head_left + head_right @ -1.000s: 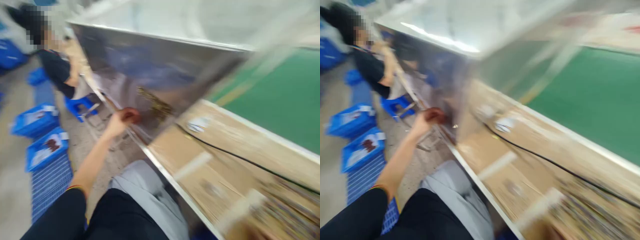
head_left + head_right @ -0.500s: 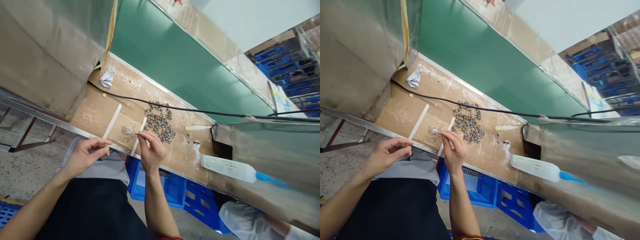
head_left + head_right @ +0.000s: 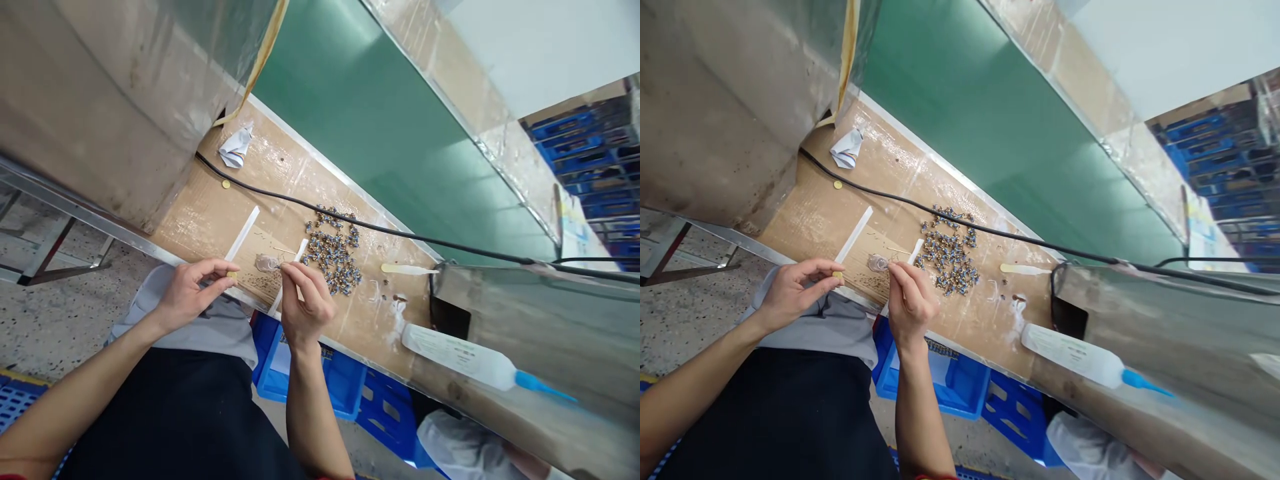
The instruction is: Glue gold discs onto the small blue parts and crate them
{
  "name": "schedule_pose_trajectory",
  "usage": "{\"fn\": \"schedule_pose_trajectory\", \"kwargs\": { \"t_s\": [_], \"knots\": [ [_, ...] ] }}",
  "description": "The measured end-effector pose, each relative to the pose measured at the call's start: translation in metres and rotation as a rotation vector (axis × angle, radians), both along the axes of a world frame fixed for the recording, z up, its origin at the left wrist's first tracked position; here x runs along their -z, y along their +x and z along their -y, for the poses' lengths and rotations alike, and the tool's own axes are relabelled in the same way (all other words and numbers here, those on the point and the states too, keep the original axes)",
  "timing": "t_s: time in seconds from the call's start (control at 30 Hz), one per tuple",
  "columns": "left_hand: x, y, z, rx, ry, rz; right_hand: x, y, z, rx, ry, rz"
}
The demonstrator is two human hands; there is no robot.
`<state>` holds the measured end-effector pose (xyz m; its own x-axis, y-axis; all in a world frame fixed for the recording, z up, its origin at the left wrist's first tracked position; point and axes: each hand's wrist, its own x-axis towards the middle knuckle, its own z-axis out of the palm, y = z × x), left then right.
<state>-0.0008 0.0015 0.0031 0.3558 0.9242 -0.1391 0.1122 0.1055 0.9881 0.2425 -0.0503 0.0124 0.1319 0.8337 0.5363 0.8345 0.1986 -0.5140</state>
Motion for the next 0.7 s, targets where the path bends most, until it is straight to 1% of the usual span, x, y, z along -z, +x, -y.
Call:
{"fn": "schedule_pose_trajectory", "kwargs": {
  "t_s": [0.17,0.5,0.7],
  "knots": [
    [-0.0006,0.0006,-0.0022,0.001,0.017,-0.013,-0.0036,-0.0011,-0.0007,-0.030,-0.020,0.040],
    [-0.0060,-0.0005,-0.0017,0.015,0.005,-0.012,-0.0057,-0.0004,-0.0010,-0.013,-0.035,-0.003],
    [-0.0049,-0.0011,-0.0012,0.019,0.009,-0.020,-0.0080,-0.0006,-0.0017,0.012,-0.067,-0.009]
  ]
}}
